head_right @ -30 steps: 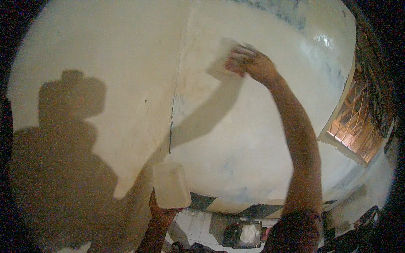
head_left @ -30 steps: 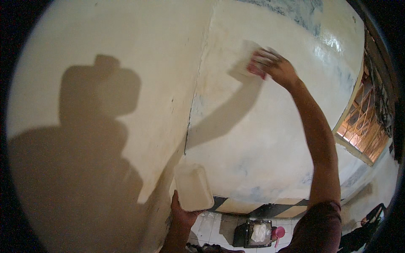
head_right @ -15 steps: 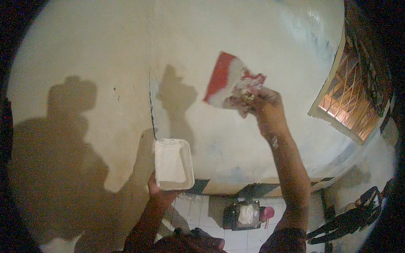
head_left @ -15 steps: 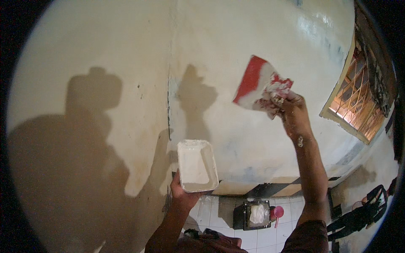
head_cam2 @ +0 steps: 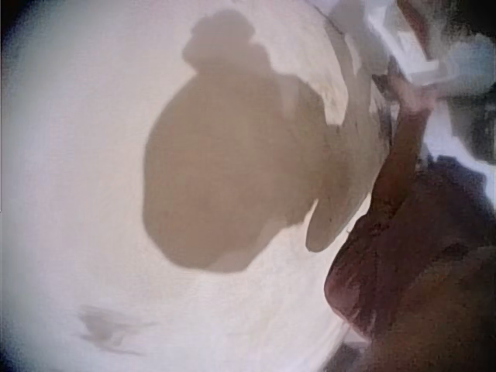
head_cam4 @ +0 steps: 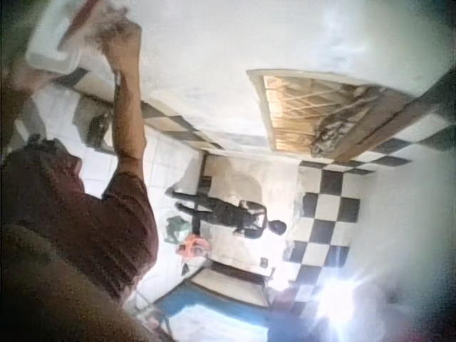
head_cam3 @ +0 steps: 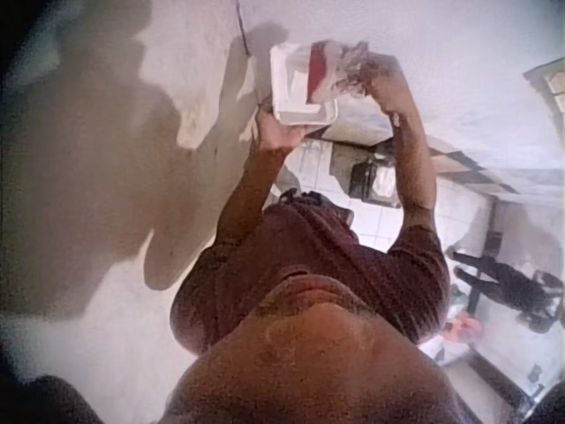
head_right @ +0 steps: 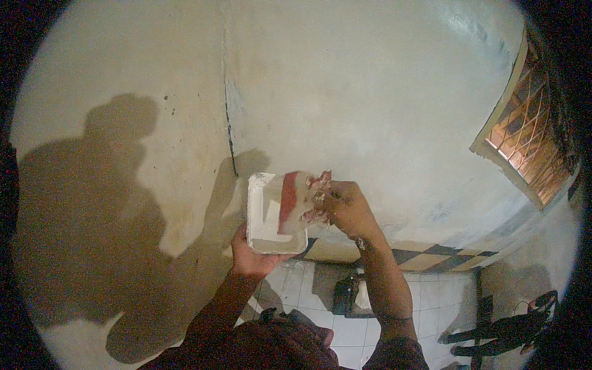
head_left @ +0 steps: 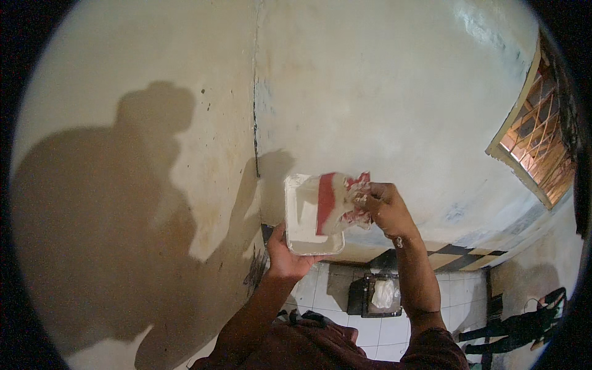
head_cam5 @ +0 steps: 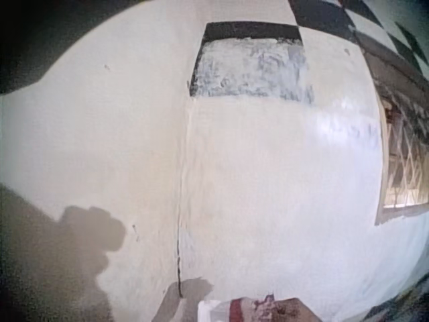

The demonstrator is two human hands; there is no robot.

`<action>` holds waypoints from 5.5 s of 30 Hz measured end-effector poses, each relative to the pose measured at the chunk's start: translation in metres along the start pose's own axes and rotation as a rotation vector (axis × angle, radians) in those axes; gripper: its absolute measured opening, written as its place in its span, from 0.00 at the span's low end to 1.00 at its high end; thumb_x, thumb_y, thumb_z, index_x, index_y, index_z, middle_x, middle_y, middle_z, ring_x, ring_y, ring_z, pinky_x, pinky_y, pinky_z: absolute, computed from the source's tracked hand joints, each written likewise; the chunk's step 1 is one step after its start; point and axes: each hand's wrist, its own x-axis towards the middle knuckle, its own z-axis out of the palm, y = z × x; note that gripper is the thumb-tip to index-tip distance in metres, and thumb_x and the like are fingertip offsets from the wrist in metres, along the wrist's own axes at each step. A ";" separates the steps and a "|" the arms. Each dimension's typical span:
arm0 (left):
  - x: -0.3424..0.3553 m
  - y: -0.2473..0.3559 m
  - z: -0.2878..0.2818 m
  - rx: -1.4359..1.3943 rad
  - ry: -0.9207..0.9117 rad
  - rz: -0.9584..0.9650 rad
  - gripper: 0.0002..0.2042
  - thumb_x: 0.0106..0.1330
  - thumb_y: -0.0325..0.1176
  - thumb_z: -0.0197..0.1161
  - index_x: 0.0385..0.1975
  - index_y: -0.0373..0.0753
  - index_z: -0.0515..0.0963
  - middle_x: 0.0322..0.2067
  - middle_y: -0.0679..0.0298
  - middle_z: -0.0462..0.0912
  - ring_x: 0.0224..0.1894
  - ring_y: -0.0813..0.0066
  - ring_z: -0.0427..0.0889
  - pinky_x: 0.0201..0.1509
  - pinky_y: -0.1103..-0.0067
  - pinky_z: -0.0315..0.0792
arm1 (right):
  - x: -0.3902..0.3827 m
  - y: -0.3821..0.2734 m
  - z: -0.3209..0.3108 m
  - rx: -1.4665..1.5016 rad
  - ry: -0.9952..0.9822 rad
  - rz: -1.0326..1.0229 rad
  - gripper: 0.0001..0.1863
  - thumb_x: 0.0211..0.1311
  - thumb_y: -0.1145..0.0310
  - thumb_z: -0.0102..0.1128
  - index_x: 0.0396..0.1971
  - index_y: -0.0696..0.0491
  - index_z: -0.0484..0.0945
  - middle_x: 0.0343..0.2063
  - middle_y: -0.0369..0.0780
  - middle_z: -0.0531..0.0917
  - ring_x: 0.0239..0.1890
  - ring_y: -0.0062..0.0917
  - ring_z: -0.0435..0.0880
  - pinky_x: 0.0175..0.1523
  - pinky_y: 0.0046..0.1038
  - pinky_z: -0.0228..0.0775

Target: The person patches a wall by applying a white substance from a container onto a section of the wall using a scraper.

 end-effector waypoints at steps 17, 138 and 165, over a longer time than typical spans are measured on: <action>0.023 -0.024 0.007 0.102 0.059 -0.054 0.32 0.65 0.63 0.43 0.62 0.47 0.64 0.58 0.61 0.70 0.60 0.59 0.69 0.60 0.55 0.63 | 0.002 0.034 0.024 0.041 -0.083 0.171 0.12 0.62 0.72 0.51 0.35 0.65 0.79 0.26 0.37 0.81 0.27 0.17 0.79 0.33 0.22 0.73; 0.021 -0.003 -0.032 0.137 0.109 -0.042 0.35 0.61 0.66 0.42 0.63 0.51 0.63 0.61 0.59 0.65 0.64 0.50 0.62 0.61 0.44 0.54 | 0.009 0.048 0.010 0.875 0.078 0.183 0.17 0.61 0.75 0.53 0.51 0.60 0.72 0.51 0.42 0.76 0.54 0.33 0.76 0.61 0.32 0.67; 0.040 0.038 -0.003 0.023 0.363 0.120 0.33 0.59 0.64 0.46 0.61 0.52 0.65 0.58 0.61 0.70 0.60 0.48 0.65 0.53 0.41 0.59 | 0.280 -0.498 -0.153 -1.836 1.156 -1.005 0.15 0.68 0.60 0.45 0.45 0.53 0.74 0.35 0.48 0.83 0.36 0.43 0.84 0.38 0.43 0.79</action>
